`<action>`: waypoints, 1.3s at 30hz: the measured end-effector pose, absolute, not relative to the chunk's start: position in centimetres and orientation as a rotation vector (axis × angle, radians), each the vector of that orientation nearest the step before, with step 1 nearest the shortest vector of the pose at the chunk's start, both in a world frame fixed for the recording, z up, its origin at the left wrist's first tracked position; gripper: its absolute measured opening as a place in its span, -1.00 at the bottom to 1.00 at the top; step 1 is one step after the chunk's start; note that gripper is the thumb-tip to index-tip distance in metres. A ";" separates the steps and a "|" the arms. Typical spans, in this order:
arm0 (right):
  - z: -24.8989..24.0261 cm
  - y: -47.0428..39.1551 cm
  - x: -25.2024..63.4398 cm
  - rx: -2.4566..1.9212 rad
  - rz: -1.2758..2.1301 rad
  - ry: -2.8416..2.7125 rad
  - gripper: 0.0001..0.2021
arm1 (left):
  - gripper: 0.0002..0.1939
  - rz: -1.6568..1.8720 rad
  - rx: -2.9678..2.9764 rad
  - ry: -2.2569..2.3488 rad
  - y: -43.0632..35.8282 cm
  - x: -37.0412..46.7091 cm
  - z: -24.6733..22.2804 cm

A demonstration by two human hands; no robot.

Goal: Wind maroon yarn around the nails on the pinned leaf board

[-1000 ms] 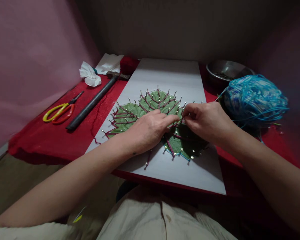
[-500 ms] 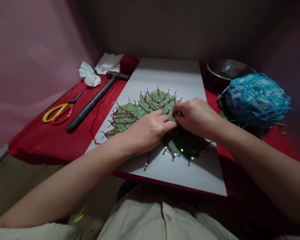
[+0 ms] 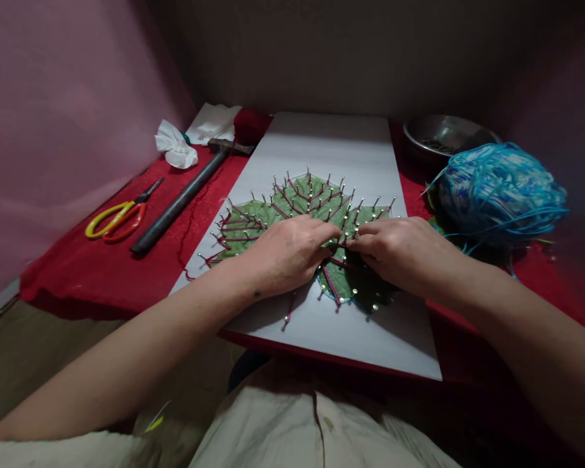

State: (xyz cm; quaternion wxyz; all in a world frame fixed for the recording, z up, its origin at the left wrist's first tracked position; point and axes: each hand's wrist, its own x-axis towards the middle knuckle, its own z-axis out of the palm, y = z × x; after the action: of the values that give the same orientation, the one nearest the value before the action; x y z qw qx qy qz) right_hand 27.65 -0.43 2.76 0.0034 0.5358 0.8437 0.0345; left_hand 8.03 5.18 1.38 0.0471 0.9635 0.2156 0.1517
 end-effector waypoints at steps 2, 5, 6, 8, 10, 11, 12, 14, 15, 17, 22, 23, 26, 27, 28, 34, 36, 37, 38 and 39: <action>3.1 -0.4 27.7 1.652 0.091 2.631 -0.73 | -0.77 0.426 2.940 0.660 5.2 8.1 1.4; 3.4 -0.5 27.6 1.664 0.051 2.617 -0.71 | -0.77 0.399 2.913 0.694 5.3 8.3 1.5; 3.4 -0.5 27.6 1.681 0.044 2.606 -0.71 | -0.77 0.392 2.903 0.702 5.2 8.4 1.5; 3.3 -0.4 27.6 1.727 0.038 2.590 -0.71 | -0.77 0.388 2.894 0.712 5.2 8.5 1.5; 3.1 -0.4 27.6 1.773 0.033 2.610 -0.72 | -0.78 0.380 2.893 0.727 5.2 8.6 1.5; 2.9 -0.3 27.6 1.791 0.025 2.631 -0.72 | -0.80 0.369 2.895 0.737 5.2 8.7 1.5; 2.8 -0.3 27.6 1.806 0.014 2.655 -0.72 | -0.81 0.355 2.897 0.745 5.2 8.7 1.5; 2.7 -0.2 27.8 1.837 -0.023 2.694 -0.72 | -0.83 0.318 2.900 0.751 5.2 8.7 1.6; 2.6 -0.2 27.8 1.863 -0.040 2.704 -0.73 | -0.82 0.306 2.901 0.747 5.3 8.7 1.6; 2.6 -0.1 28.0 1.918 -0.088 2.713 -0.76 | -0.81 0.308 2.910 0.739 5.2 8.7 1.7; 2.8 0.0 27.9 1.914 -0.116 2.709 -0.77 | -0.79 0.356 3.000 0.730 5.0 8.6 1.5; 2.8 0.0 27.8 1.896 -0.066 2.694 -0.77 | -0.79 0.361 3.009 0.746 4.9 8.6 1.5; 2.9 -0.1 27.3 1.847 0.102 2.638 -0.77 | -0.80 0.360 3.005 0.802 4.9 8.6 1.4; 2.9 -0.1 27.2 1.839 0.146 2.629 -0.78 | -0.80 0.352 3.006 0.796 4.9 8.6 1.4; 3.0 0.0 27.0 1.836 0.180 2.627 -0.78 | -0.80 0.340 3.015 0.774 4.9 8.6 1.5; 3.3 1.3 26.7 1.973 0.219 2.644 -0.75 | -0.73 0.272 3.131 0.639 5.0 8.6 1.5; 3.2 1.9 26.7 2.057 0.152 2.638 -0.76 | -0.73 0.270 3.146 0.607 5.0 8.6 1.5; 3.2 2.2 26.7 2.095 0.114 2.624 -0.76 | -0.72 0.273 3.152 0.593 5.1 8.6 1.5; 3.1 2.4 26.8 2.132 0.081 2.603 -0.77 | -0.72 0.277 3.158 0.581 5.1 8.6 1.4; 3.1 2.6 26.8 2.161 0.055 2.578 -0.77 | -0.72 0.283 3.164 0.569 5.1 8.6 1.4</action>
State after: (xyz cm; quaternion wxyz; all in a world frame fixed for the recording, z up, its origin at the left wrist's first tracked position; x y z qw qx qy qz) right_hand 26.80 2.58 3.09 -0.1111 0.6385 0.7614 0.0161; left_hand 8.58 5.12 1.40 -0.0431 0.9795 0.1763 0.0877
